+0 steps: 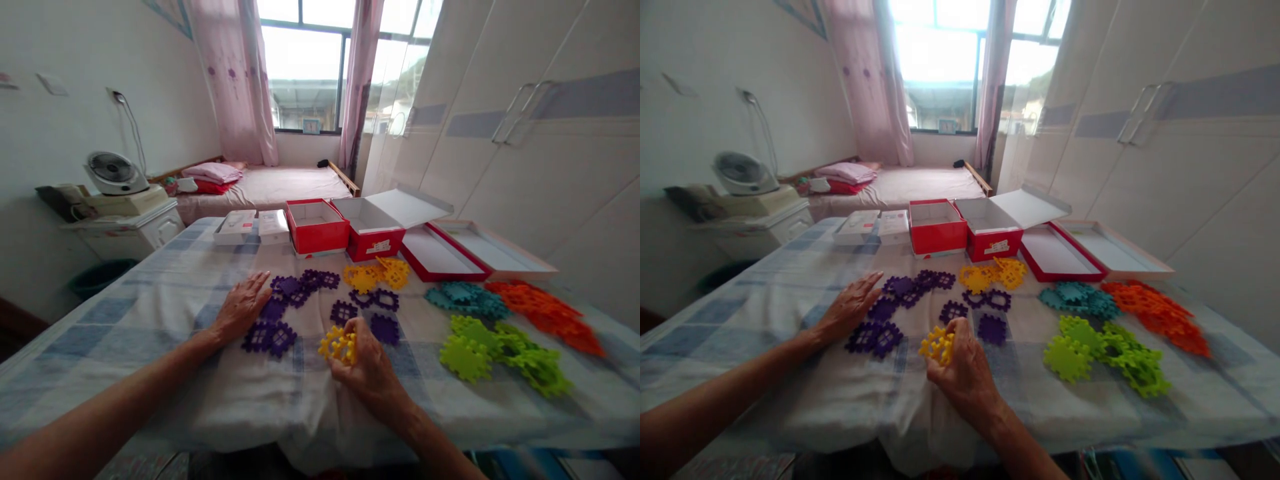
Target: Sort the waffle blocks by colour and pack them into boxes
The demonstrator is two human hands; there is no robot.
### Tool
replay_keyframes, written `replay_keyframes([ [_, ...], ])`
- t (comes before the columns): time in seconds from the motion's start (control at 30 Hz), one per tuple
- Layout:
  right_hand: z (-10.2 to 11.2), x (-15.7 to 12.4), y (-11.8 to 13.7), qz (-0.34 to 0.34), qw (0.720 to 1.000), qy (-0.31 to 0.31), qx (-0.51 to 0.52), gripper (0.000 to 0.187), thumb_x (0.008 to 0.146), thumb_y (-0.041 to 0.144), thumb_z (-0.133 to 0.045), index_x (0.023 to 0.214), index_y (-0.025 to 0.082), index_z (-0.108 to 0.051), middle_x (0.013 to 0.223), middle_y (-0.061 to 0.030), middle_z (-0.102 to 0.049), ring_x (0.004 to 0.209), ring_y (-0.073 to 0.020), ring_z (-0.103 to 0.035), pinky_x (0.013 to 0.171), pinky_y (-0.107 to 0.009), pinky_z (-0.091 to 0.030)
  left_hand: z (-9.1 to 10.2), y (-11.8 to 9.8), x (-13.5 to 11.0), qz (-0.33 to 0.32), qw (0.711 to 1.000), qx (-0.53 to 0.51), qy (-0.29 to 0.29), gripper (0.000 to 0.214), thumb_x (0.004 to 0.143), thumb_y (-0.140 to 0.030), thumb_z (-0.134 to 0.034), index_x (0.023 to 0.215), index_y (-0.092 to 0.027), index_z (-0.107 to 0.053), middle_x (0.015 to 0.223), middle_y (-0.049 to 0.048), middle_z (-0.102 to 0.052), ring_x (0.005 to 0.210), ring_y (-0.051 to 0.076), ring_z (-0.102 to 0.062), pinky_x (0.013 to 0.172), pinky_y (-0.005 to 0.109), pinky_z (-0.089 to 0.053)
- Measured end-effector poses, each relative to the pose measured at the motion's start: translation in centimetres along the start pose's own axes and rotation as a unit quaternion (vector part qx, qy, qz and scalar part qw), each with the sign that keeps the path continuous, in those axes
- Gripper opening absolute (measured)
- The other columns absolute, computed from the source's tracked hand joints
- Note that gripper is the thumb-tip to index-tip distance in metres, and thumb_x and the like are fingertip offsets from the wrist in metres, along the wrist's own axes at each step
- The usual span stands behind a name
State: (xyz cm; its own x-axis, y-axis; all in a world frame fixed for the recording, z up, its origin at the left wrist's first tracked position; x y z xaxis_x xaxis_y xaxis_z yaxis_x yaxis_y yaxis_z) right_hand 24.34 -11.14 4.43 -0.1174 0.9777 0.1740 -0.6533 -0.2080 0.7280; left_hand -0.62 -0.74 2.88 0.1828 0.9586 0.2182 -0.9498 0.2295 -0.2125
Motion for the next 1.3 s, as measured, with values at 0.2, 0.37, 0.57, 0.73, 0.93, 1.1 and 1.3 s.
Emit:
replay_keyframes([
  [0.2,3.5,-0.6,-2.0,-0.055,0.994,-0.044,0.079,0.036,0.069,0.032,-0.062,0.093,0.022,-0.037,0.079,0.0007,-0.056,0.069,-0.0159,-0.059,0.066,-0.03,-0.049,1.7,10.9,-2.3,0.13,0.983,0.11,0.065,0.059,0.091,-0.042,-0.022,0.141,-0.014,-0.035,0.149,0.0141,-0.029,0.138,0.032,-0.022,0.106,0.056,-0.023],
  [0.37,5.9,-0.9,-4.8,-0.092,0.983,-0.111,0.113,0.042,0.069,0.042,-0.064,0.095,0.023,-0.037,0.078,0.0006,-0.058,0.068,-0.0169,-0.061,0.066,-0.031,-0.05,2.4,11.8,-2.5,0.162,0.976,0.125,0.068,0.061,0.09,-0.045,-0.022,0.141,-0.014,-0.035,0.15,0.0151,-0.027,0.138,0.032,-0.023,0.106,0.055,-0.024],
  [0.57,5.6,-1.2,-6.7,-0.1,0.979,-0.127,0.124,0.043,0.068,0.045,-0.065,0.093,0.023,-0.038,0.077,-0.0001,-0.059,0.066,-0.0164,-0.061,0.063,-0.03,-0.05,0.6,0.3,-3.4,0.013,0.999,0.011,0.03,0.062,0.09,-0.049,-0.026,0.142,-0.017,-0.034,0.151,0.0111,-0.027,0.14,0.024,-0.02,0.113,0.044,-0.017],
  [0.73,5.5,-1.3,-6.8,-0.105,0.978,-0.132,0.12,0.044,0.068,0.046,-0.066,0.093,0.023,-0.038,0.076,0.0007,-0.058,0.064,-0.0158,-0.06,0.062,-0.029,-0.05,-1.0,-6.5,-3.6,0.019,0.994,-0.109,0.019,0.065,0.089,-0.052,-0.028,0.142,-0.015,-0.032,0.151,0.0117,-0.025,0.14,0.025,-0.018,0.113,0.044,-0.019],
  [0.93,5.6,-1.3,-6.7,-0.109,0.978,-0.125,0.128,0.044,0.069,0.046,-0.066,0.094,0.023,-0.038,0.078,0.0004,-0.059,0.066,-0.0158,-0.061,0.064,-0.03,-0.05,-1.1,-12.3,-1.9,-0.04,0.977,-0.209,0.01,0.06,0.09,-0.053,-0.029,0.142,-0.023,-0.034,0.151,0.0064,-0.027,0.14,0.021,-0.02,0.112,0.038,-0.024],
  [1.1,5.4,-1.5,-6.6,-0.112,0.977,-0.109,0.147,0.042,0.071,0.043,-0.064,0.095,0.023,-0.036,0.077,0.0018,-0.058,0.067,-0.0153,-0.06,0.064,-0.028,-0.049,-0.3,-9.3,0.1,-0.009,0.99,-0.132,-0.052,0.057,0.091,-0.046,-0.031,0.139,-0.017,-0.037,0.151,0.0096,-0.026,0.141,0.024,-0.017,0.115,0.043,-0.014],
  [1.3,5.3,-1.4,-6.8,-0.111,0.974,-0.117,0.162,0.043,0.07,0.043,-0.066,0.095,0.023,-0.038,0.078,0.0019,-0.058,0.068,-0.0152,-0.06,0.065,-0.028,-0.048,-2.0,-7.0,1.2,0.054,0.991,-0.125,-0.011,0.059,0.092,-0.044,-0.027,0.138,-0.008,-0.037,0.146,0.0152,-0.034,0.138,0.025,-0.025,0.113,0.042,-0.021],
])
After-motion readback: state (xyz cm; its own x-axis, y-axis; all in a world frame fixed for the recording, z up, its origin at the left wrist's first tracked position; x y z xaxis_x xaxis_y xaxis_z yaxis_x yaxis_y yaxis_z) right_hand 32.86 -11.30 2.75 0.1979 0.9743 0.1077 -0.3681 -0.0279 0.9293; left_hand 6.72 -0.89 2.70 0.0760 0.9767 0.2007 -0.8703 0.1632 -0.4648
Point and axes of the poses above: each hand's wrist, its own x-axis towards the middle knuckle, its own z-axis out of the back of the hand, y = z × x, the point moved 7 cm from there along x, towards the middle knuckle
